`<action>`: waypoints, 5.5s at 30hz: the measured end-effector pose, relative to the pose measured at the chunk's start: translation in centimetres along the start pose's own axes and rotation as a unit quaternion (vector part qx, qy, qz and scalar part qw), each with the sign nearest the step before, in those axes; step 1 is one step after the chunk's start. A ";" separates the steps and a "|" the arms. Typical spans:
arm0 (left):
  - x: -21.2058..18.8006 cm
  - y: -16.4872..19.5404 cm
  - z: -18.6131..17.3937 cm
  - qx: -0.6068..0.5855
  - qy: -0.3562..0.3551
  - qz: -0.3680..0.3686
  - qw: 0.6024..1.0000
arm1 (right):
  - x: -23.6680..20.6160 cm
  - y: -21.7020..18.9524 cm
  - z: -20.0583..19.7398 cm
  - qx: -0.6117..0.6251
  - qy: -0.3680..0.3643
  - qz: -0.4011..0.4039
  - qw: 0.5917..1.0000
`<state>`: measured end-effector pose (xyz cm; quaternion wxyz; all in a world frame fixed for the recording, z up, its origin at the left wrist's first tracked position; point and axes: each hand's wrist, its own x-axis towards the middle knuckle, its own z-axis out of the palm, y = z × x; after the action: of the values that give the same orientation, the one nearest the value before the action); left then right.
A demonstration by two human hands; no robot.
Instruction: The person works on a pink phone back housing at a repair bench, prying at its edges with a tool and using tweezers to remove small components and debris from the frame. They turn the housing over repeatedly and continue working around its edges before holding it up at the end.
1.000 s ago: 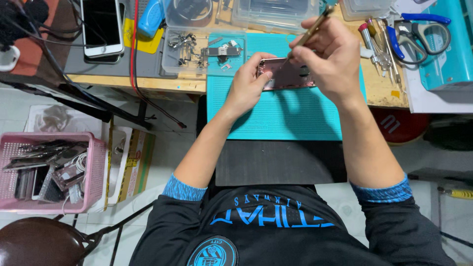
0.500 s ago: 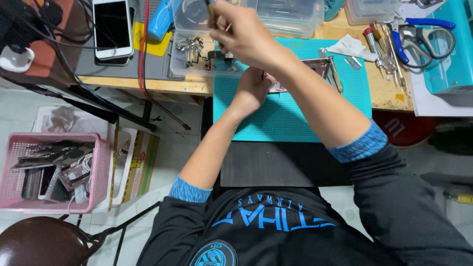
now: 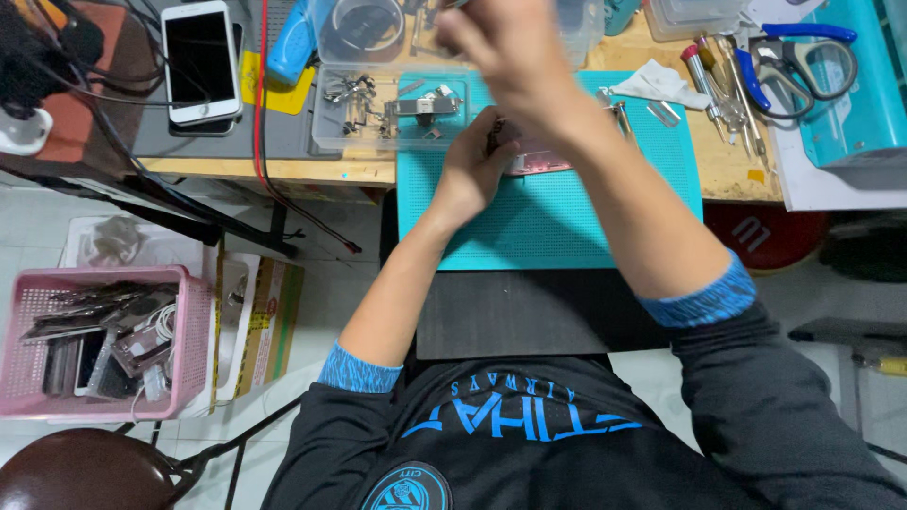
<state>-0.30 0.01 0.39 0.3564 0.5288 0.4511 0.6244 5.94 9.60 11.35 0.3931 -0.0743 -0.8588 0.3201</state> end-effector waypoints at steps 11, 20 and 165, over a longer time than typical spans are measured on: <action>0.2 -1.7 0.1 -0.130 -0.015 -0.040 0.991 | -14.1 1.2 -14.2 -0.354 -0.015 0.236 0.905; 0.3 -1.8 0.0 -0.173 -0.001 -0.055 0.983 | -15.2 1.9 -13.0 -0.344 -0.007 0.313 0.885; -0.1 -1.4 0.7 -0.074 0.018 -0.045 0.996 | -12.1 -0.7 -11.4 -0.350 0.002 0.170 0.921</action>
<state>0.34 0.50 -0.92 0.4141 0.4692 0.4329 0.6488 22.45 10.07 9.73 0.2837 -0.3526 -0.8897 0.0609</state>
